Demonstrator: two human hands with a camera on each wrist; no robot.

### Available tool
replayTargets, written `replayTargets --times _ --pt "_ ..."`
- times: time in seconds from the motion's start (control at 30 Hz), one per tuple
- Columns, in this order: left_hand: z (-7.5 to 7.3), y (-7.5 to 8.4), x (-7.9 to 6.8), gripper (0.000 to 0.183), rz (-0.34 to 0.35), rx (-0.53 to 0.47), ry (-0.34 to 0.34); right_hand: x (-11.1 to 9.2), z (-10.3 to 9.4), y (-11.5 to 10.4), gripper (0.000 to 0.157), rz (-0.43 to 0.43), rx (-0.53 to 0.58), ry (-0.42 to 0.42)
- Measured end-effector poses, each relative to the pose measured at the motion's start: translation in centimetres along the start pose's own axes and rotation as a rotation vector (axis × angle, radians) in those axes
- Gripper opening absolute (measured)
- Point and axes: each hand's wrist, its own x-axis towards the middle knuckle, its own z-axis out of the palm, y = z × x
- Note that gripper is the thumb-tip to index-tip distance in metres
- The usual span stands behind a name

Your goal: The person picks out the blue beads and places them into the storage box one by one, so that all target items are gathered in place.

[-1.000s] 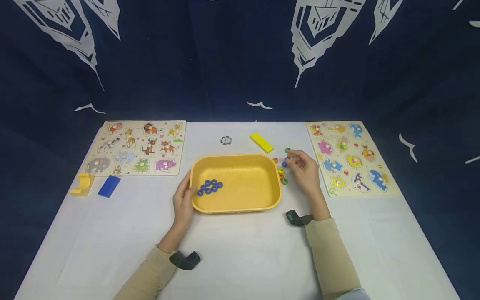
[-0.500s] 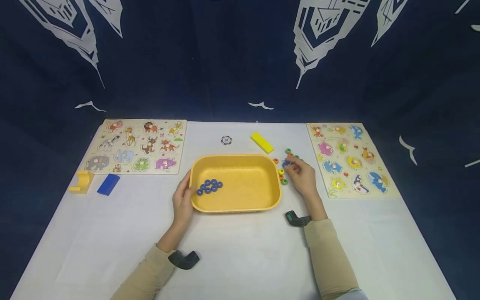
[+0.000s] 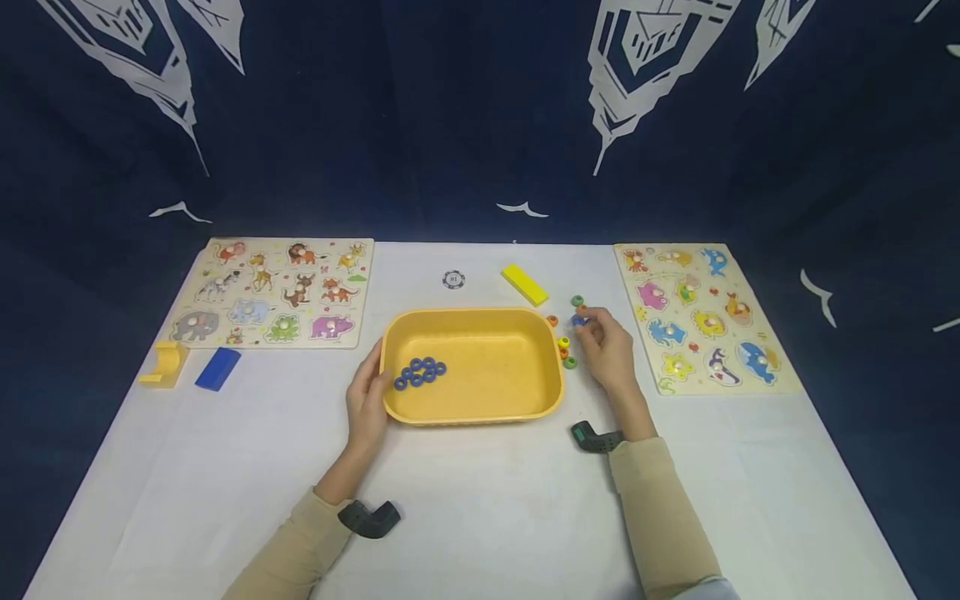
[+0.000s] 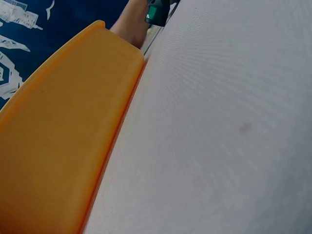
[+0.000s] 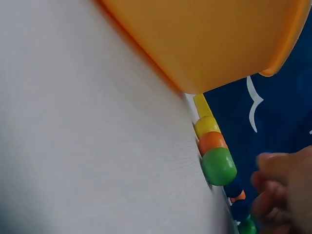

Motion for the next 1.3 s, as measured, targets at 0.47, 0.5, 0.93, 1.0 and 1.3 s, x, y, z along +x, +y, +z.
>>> replayTargets --times 0.47,0.5,0.93,1.0,1.3 --pt "0.3 0.3 0.1 0.046 -0.025 -0.017 -0.005 -1.9 -0.3 -11.5 0.018 -0.321 0.165 -0.326" --pt "0.4 0.2 0.1 0.046 -0.028 -0.018 -0.006 -1.9 0.4 -11.9 0.017 -0.32 0.146 -0.367" --pt "0.3 0.2 -0.1 0.045 -0.043 -0.002 -0.001 -2.4 5.5 -14.0 0.012 -0.331 -0.142 -0.687" --pt "0.3 0.3 -0.1 0.045 -0.04 -0.003 0.004 -2.5 5.9 -14.3 0.013 -0.341 -0.166 -0.71" --pt "0.2 0.3 -0.1 0.045 -0.04 0.006 0.002 -2.8 6.4 -14.5 0.023 -0.357 -0.128 -0.691"
